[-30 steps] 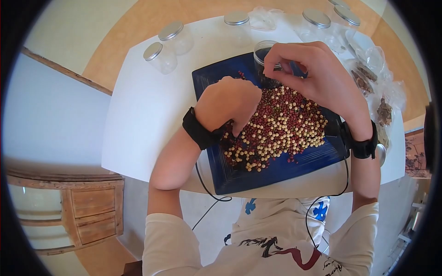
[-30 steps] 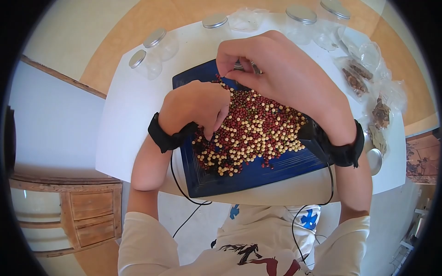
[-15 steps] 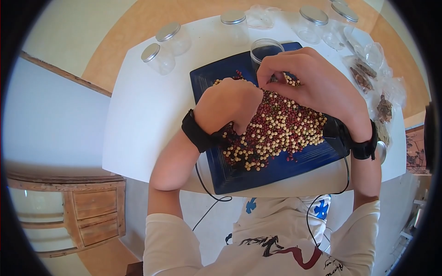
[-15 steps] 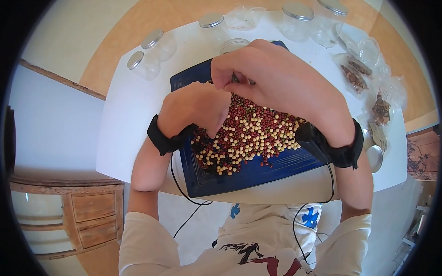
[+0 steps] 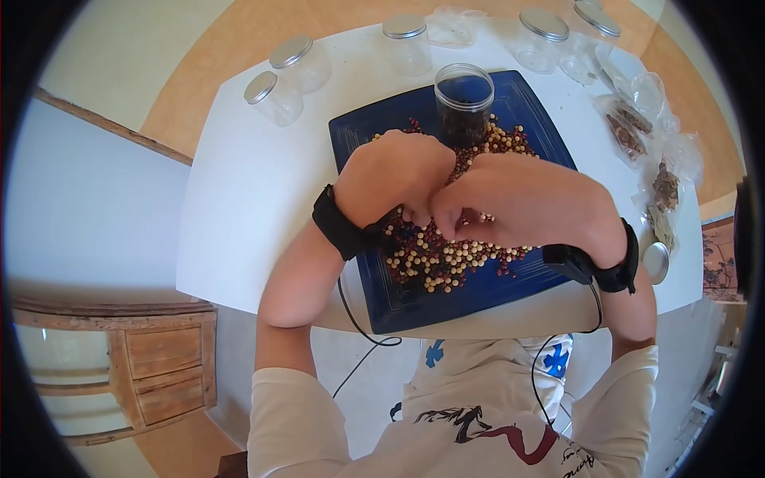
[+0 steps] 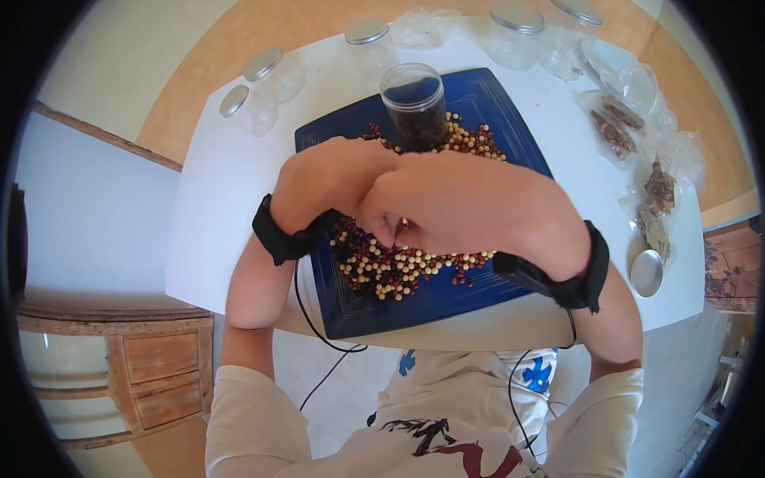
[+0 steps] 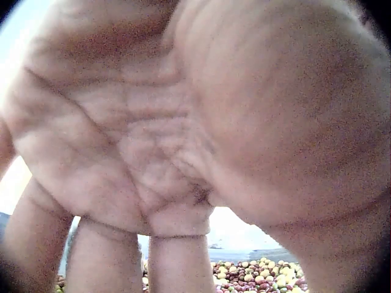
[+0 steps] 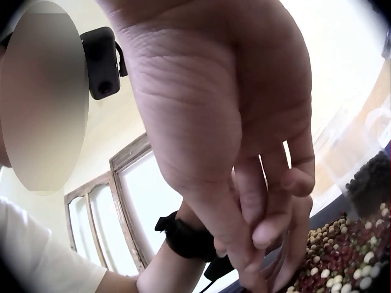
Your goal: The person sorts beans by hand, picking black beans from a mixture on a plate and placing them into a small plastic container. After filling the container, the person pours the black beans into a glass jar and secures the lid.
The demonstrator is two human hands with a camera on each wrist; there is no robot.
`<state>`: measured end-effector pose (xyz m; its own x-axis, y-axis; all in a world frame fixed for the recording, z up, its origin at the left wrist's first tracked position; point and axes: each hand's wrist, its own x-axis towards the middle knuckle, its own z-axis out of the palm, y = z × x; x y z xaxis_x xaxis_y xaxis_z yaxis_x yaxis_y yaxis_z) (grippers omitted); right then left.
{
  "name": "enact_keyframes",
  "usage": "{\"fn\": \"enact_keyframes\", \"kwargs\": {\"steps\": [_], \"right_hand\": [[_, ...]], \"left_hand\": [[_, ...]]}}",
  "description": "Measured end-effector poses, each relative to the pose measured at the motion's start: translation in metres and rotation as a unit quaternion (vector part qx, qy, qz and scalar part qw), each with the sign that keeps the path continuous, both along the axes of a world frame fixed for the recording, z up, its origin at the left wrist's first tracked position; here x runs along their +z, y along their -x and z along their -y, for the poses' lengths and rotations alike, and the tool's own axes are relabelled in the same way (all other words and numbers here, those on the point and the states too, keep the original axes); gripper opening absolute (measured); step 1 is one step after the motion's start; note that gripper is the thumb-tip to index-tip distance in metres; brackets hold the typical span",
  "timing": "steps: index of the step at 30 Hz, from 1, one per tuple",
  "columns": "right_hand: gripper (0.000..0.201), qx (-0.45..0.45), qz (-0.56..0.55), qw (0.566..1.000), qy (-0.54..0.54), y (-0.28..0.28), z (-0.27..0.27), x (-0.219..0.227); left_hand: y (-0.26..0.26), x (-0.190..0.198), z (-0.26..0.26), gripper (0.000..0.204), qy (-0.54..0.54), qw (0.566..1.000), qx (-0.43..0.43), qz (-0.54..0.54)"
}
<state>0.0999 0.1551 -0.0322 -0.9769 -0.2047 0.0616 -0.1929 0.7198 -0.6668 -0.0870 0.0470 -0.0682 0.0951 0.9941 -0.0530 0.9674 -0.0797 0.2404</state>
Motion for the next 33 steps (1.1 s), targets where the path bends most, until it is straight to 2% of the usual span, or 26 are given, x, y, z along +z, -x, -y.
{"fn": "enact_keyframes", "kwargs": {"steps": [4, 7, 9, 10, 12, 14, 16, 18, 20, 22, 25, 29, 31, 33], "right_hand": [[0.005, 0.014, 0.045, 0.999, -0.008, 0.006, 0.006, -0.007], [0.005, 0.018, 0.054, 0.998, -0.035, 0.009, 0.007, -0.013], [0.006, 0.002, 0.104, 0.994, -0.017, 0.008, 0.012, -0.005], [0.006, 0.002, 0.105, 0.994, -0.017, 0.008, 0.012, -0.01], [0.007, 0.016, 0.024, 0.999, -0.023, 0.009, 0.012, -0.025], [0.008, 0.005, 0.043, 0.998, -0.034, 0.01, 0.015, -0.024], [0.008, -0.005, 0.063, 0.997, -0.045, 0.011, 0.018, -0.022], [0.007, -0.015, 0.092, 0.994, -0.055, 0.011, 0.02, -0.019], [0.007, -0.009, 0.063, 0.997, -0.049, 0.011, 0.02, -0.03], [0.007, -0.003, 0.035, 0.998, -0.043, 0.01, 0.019, -0.035], [0.008, 0.008, 0.033, 0.998, -0.045, 0.009, 0.019, -0.033], [0.009, 0.008, 0.034, 0.999, -0.03, 0.009, 0.02, -0.03], [0.009, 0.013, 0.031, 0.999, -0.025, 0.01, 0.021, -0.032], [0.007, 0.013, 0.013, 0.999, -0.029, 0.01, 0.023, -0.033]], "left_hand": [[-0.005, 0.011, -0.004, 0.018, 0.087, 0.995, 0.019, -0.044], [-0.004, 0.013, -0.005, 0.023, 0.078, 0.994, 0.013, -0.075], [-0.008, 0.022, -0.006, 0.023, 0.108, 0.989, 0.022, -0.094], [-0.011, 0.03, -0.007, 0.024, 0.138, 0.984, 0.03, -0.112], [-0.013, 0.045, -0.011, 0.023, 0.173, 0.979, 0.042, -0.102], [-0.011, 0.049, -0.01, 0.023, 0.208, 0.972, 0.054, -0.092], [-0.007, 0.049, -0.003, 0.027, 0.131, 0.987, 0.041, -0.078], [-0.001, 0.054, -0.007, 0.027, 0.146, 0.987, 0.054, -0.05], [0.008, 0.055, -0.011, 0.028, 0.162, 0.984, 0.066, -0.022], [0.018, 0.057, -0.01, 0.021, 0.048, 0.997, 0.03, 0.049], [0.019, 0.071, -0.009, 0.013, 0.0, 0.998, 0.022, 0.056], [0.016, 0.078, -0.011, 0.012, -0.075, 0.995, 0.025, 0.064], [0.014, 0.072, -0.017, 0.015, -0.182, 0.981, -0.003, 0.074], [0.012, 0.066, -0.024, 0.017, -0.207, 0.975, -0.006, 0.08]]}}
